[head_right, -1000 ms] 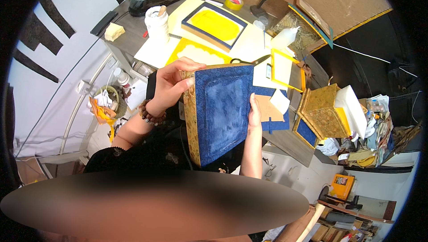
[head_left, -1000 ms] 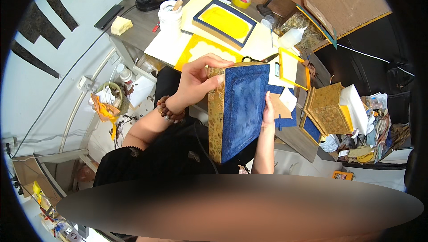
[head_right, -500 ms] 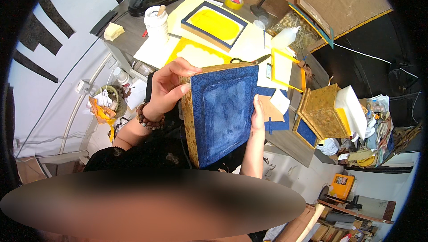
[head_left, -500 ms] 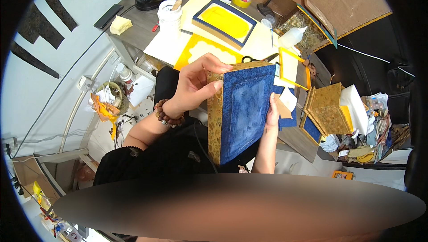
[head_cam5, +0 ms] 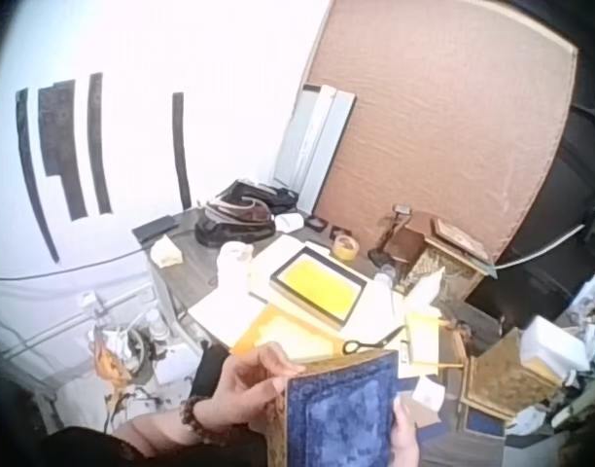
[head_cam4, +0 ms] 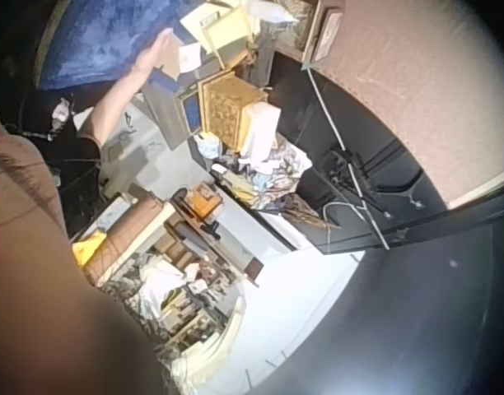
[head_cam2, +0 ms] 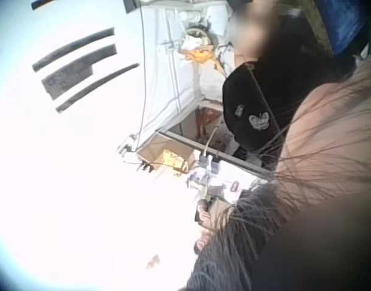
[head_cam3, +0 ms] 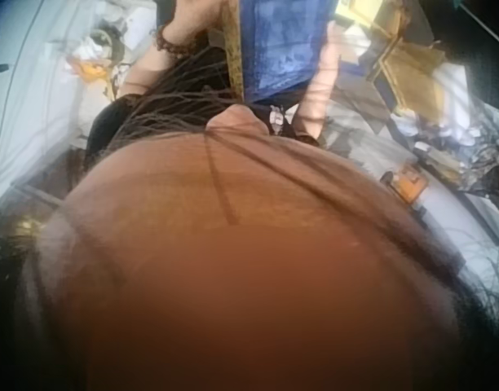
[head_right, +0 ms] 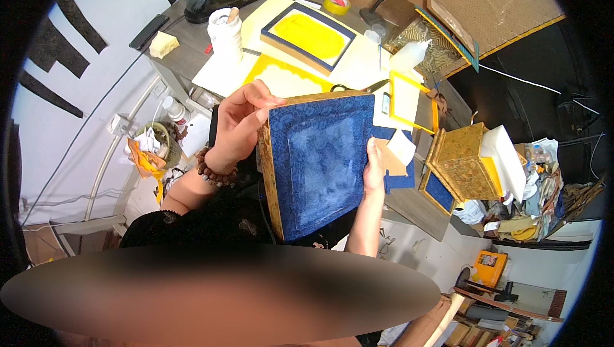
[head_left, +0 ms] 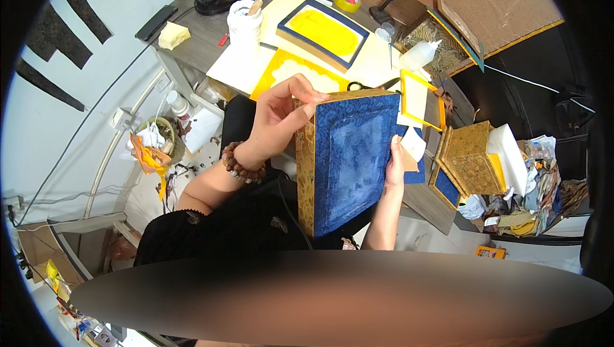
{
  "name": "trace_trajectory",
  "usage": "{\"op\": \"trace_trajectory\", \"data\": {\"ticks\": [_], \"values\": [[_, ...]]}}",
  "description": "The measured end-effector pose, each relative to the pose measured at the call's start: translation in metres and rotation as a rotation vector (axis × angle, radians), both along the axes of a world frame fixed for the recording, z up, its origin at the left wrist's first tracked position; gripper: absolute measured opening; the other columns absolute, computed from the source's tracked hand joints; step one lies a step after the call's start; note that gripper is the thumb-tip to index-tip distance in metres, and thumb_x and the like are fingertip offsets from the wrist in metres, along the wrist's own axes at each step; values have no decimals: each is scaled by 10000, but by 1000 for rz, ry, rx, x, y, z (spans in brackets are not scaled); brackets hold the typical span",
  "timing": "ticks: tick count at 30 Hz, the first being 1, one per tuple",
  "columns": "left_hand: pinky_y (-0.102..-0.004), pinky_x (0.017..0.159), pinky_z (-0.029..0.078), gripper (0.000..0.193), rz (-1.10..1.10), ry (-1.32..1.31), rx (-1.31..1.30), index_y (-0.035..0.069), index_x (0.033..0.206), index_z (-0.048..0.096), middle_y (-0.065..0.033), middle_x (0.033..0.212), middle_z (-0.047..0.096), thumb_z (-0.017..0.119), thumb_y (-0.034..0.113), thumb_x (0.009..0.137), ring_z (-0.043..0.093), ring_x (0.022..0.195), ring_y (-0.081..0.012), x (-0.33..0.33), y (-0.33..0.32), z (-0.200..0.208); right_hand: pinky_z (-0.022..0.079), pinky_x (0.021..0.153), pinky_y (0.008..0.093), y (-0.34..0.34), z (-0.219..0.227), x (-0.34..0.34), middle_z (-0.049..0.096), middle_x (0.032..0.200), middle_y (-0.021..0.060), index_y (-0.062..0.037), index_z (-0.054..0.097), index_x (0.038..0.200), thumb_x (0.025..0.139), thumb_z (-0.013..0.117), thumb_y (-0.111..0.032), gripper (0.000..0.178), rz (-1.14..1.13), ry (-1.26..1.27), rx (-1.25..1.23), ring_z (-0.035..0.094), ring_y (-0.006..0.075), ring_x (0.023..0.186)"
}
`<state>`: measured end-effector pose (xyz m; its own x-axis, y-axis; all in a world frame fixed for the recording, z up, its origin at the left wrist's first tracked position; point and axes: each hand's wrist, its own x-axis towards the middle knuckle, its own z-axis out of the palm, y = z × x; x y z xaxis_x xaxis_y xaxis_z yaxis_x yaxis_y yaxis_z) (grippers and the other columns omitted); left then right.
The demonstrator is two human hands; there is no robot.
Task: The person smooths a patterned fabric on a blue frame, then uses a small iron to press the surface. They handle several blue frames, applying a white substance to one and wiping it with a cloth. The person inspects the treated frame and sets it aside.
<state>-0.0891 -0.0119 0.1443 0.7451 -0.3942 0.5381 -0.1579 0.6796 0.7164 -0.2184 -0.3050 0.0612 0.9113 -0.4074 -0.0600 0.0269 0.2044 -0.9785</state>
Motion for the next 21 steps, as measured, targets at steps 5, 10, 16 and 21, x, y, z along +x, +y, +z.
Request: {"op": "trace_trajectory", "data": {"ticks": [5,10,16,21], "values": [[-323,984,497,60,-198,211,48,32,904,618,-69,1000,632,617,-23,928,650,1061,-175,17,10,3,411,1098,345,0,16,1,643,1346,96,12,591,1373,1090,477,-436,542,-2,82,-109,590,191,1217],[-343,959,534,284,-462,357,126,31,1199,597,-133,1257,628,613,88,922,633,1163,-212,32,28,-1,383,1131,326,-12,46,15,617,1401,106,32,548,1437,1092,482,-402,558,151,20,-277,562,201,1281],[-413,1017,536,841,-614,449,248,48,1608,288,-210,1531,462,624,178,848,542,1341,-289,41,54,-10,377,1132,318,-30,88,80,619,1408,115,4,545,1460,1076,514,-420,572,418,183,-378,555,193,1285],[-345,991,557,976,-588,557,141,-3,1599,269,-242,1532,441,654,-72,705,584,1297,-288,7,69,-28,382,1123,309,-28,84,98,627,1388,102,18,548,1446,1085,496,-430,578,670,258,-430,551,180,1278]]}}
